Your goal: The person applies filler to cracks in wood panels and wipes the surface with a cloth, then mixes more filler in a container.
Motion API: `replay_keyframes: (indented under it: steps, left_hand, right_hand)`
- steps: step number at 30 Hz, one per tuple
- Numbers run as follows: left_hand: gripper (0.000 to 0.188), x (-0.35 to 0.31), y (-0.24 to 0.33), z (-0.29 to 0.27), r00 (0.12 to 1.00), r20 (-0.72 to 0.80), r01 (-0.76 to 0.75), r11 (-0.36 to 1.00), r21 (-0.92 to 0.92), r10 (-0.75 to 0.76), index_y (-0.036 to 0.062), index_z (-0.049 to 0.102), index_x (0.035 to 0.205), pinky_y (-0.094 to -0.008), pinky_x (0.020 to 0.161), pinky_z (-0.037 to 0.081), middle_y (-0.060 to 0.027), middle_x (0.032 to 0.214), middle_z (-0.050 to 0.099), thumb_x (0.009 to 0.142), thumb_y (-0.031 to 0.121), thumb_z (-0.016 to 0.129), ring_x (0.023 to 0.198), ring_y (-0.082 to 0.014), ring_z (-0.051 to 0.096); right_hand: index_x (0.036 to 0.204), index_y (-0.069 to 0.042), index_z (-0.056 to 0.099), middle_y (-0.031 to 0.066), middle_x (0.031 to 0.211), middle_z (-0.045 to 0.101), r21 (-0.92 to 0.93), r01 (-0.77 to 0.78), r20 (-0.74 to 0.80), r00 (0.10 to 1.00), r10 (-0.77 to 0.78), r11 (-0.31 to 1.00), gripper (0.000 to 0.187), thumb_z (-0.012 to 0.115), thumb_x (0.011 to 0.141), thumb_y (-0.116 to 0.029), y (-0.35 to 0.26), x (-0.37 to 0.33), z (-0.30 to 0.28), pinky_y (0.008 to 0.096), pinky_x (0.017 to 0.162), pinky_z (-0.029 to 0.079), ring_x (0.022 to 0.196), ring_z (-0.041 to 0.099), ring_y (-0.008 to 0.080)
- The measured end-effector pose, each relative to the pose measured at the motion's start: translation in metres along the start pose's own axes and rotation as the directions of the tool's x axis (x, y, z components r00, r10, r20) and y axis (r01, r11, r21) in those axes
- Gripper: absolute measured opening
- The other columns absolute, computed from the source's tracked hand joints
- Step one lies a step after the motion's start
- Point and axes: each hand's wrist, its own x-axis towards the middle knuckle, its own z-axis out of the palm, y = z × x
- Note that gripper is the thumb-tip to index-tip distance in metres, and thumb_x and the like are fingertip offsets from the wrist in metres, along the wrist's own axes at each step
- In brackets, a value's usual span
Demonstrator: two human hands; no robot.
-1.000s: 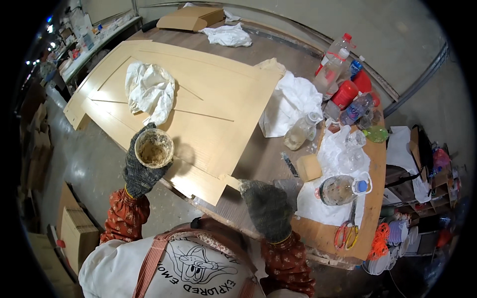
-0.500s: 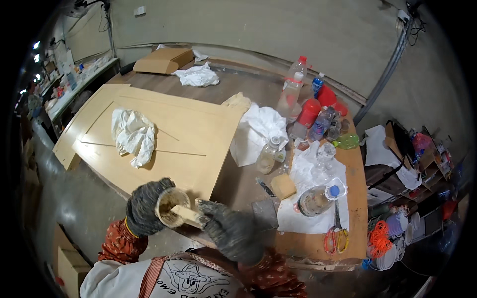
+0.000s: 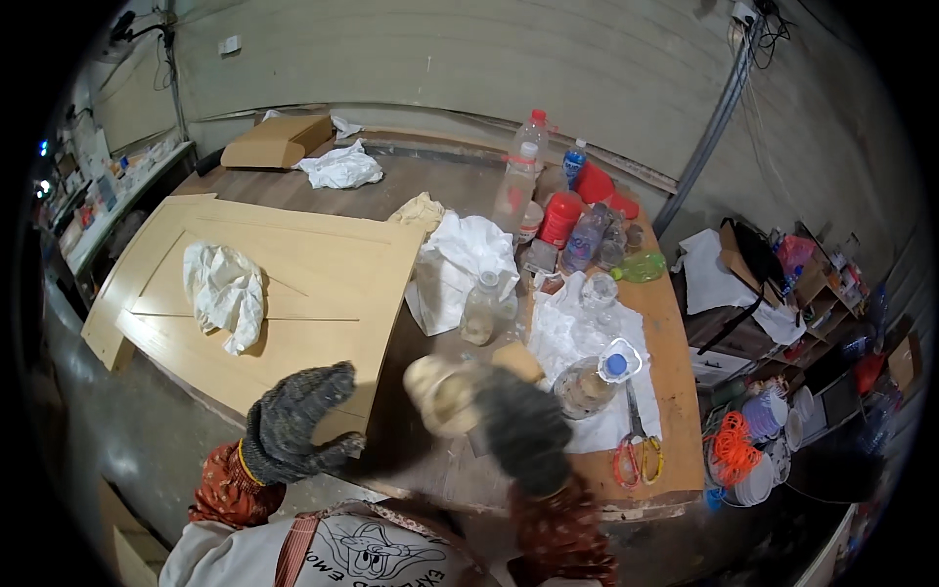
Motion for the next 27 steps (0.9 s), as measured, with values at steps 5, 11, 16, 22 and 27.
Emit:
replay_keyframes:
  steps: [5, 11, 16, 22, 27]
  left_hand:
    - [0.054, -0.050, -0.013, -0.016, 0.966, -0.156, 0.220, 0.973, 0.063, -0.208, -0.0016, 0.053, 0.120, -0.0394, 0.085, 0.049, -0.0172, 0.112, 0.062, 0.072, 0.010, 0.075, 0.099, -0.0321, 0.061]
    - [0.048, -0.109, -0.008, -0.020, 0.807, -0.399, 0.466, 0.885, -0.024, -0.435, -0.0032, 0.053, 0.118, -0.0368, 0.081, 0.051, -0.0187, 0.107, 0.063, 0.074, 0.001, 0.071, 0.097, -0.0285, 0.063]
    - [0.046, -0.138, 0.000, -0.024, 0.675, -0.543, 0.599, 0.801, 0.006, -0.501, -0.0019, 0.055, 0.116, -0.0352, 0.078, 0.052, -0.0170, 0.101, 0.064, 0.072, -0.002, 0.071, 0.090, -0.0265, 0.064]
    - [0.041, -0.162, 0.008, -0.034, 0.498, -0.616, 0.693, 0.707, -0.141, -0.610, -0.0026, 0.056, 0.116, -0.0335, 0.077, 0.051, -0.0160, 0.099, 0.065, 0.077, 0.001, 0.068, 0.087, -0.0226, 0.063]
    - [0.039, -0.155, 0.007, -0.022, 0.565, -0.571, 0.680, 0.728, -0.088, -0.596, -0.0023, 0.057, 0.114, -0.0329, 0.076, 0.051, -0.0144, 0.101, 0.065, 0.078, 0.005, 0.070, 0.087, -0.0214, 0.063]
  right_hand:
    - [0.084, -0.009, 0.059, 0.0102, 0.075, 0.059, 0.258, -0.236, 0.162, 0.967, 0.198, 0.937, 0.015, 0.050, 0.087, -0.021, 0.068, 0.043, 0.061, 0.0384, 0.063, 0.047, 0.070, 0.058, 0.0275]
    - [0.084, -0.009, 0.068, 0.0158, 0.091, 0.065, 0.116, -0.430, 0.732, 0.647, 0.215, 0.896, 0.021, 0.057, 0.078, -0.026, 0.106, 0.054, 0.181, 0.0458, 0.081, 0.048, 0.090, 0.060, 0.0341]
    - [0.102, -0.007, 0.067, 0.0181, 0.106, 0.064, -0.077, -0.202, 0.921, 0.361, 0.147, 0.976, 0.033, 0.059, 0.076, -0.026, 0.135, 0.060, 0.224, 0.0442, 0.088, 0.048, 0.102, 0.061, 0.0320]
    - [0.104, -0.008, 0.065, 0.0175, 0.101, 0.065, 0.211, -0.015, 0.656, 0.743, -0.130, 0.977, 0.033, 0.055, 0.082, -0.032, 0.077, 0.172, 0.138, 0.0444, 0.083, 0.049, 0.094, 0.063, 0.0316]
    - [0.113, -0.008, 0.058, 0.0184, 0.099, 0.063, 0.517, 0.118, 0.314, 0.895, -0.316, 0.848, 0.038, 0.052, 0.085, -0.033, -0.024, 0.222, 0.179, 0.0468, 0.082, 0.047, 0.095, 0.060, 0.0346]
